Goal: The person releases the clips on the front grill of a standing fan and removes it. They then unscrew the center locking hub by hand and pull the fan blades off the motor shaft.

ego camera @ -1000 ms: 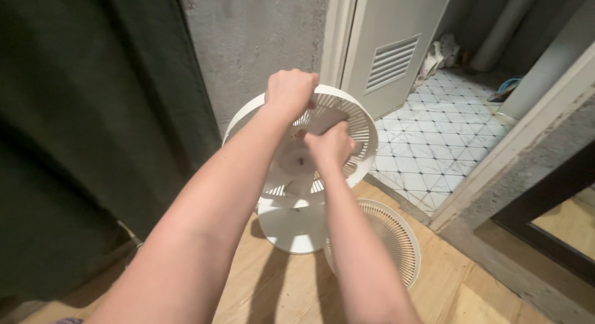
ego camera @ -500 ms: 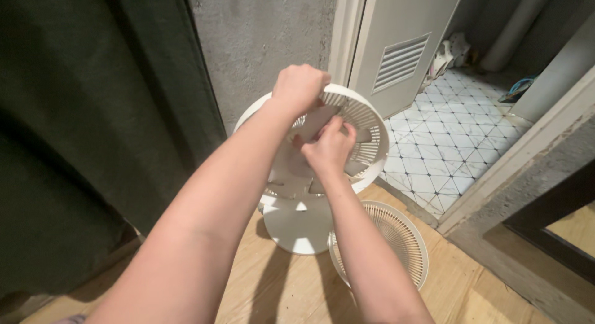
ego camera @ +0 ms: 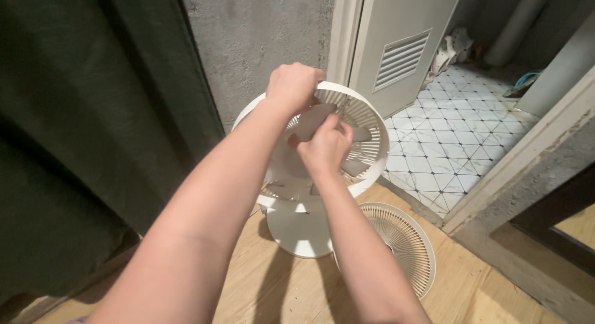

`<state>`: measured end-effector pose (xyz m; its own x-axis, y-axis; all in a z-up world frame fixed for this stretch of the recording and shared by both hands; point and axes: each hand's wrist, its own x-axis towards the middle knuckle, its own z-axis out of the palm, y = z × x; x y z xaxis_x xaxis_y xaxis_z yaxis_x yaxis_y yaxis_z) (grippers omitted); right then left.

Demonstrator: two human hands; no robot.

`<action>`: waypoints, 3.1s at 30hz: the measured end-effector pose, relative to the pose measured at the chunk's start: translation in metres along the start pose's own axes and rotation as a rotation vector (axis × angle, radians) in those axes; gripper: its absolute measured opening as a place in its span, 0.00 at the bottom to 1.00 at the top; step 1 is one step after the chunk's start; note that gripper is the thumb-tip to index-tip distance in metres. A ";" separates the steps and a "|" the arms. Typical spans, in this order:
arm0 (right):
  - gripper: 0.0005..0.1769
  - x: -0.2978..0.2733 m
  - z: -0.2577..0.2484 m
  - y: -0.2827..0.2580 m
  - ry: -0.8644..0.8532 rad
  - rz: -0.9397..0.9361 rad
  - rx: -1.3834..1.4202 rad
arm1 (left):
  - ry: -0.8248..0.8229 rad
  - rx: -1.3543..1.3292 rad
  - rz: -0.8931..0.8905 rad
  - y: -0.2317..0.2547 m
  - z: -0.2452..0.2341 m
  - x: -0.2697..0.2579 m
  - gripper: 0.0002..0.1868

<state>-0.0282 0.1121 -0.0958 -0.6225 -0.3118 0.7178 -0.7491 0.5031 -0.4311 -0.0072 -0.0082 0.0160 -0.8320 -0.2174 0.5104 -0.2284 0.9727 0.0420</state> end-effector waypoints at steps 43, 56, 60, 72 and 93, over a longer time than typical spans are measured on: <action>0.34 -0.092 0.044 0.088 -0.420 0.404 0.629 | 0.000 -0.008 -0.053 0.003 -0.008 -0.005 0.20; 0.24 -0.088 0.012 0.063 0.000 0.053 0.152 | -0.012 0.012 -0.019 0.003 -0.005 -0.015 0.18; 0.23 -0.089 0.018 0.066 0.014 0.086 0.184 | -0.029 0.041 -0.027 0.006 -0.006 -0.016 0.19; 0.30 -0.074 -0.001 0.058 -0.053 0.021 0.184 | -0.038 0.108 -0.050 0.020 -0.013 -0.018 0.20; 0.30 -0.104 0.000 0.052 0.084 0.122 0.080 | 0.090 0.015 0.018 0.006 0.005 -0.018 0.19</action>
<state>-0.0022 0.1707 -0.1925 -0.6917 -0.1822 0.6988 -0.6866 0.4661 -0.5580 0.0041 0.0009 0.0023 -0.7872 -0.1909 0.5864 -0.2221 0.9748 0.0193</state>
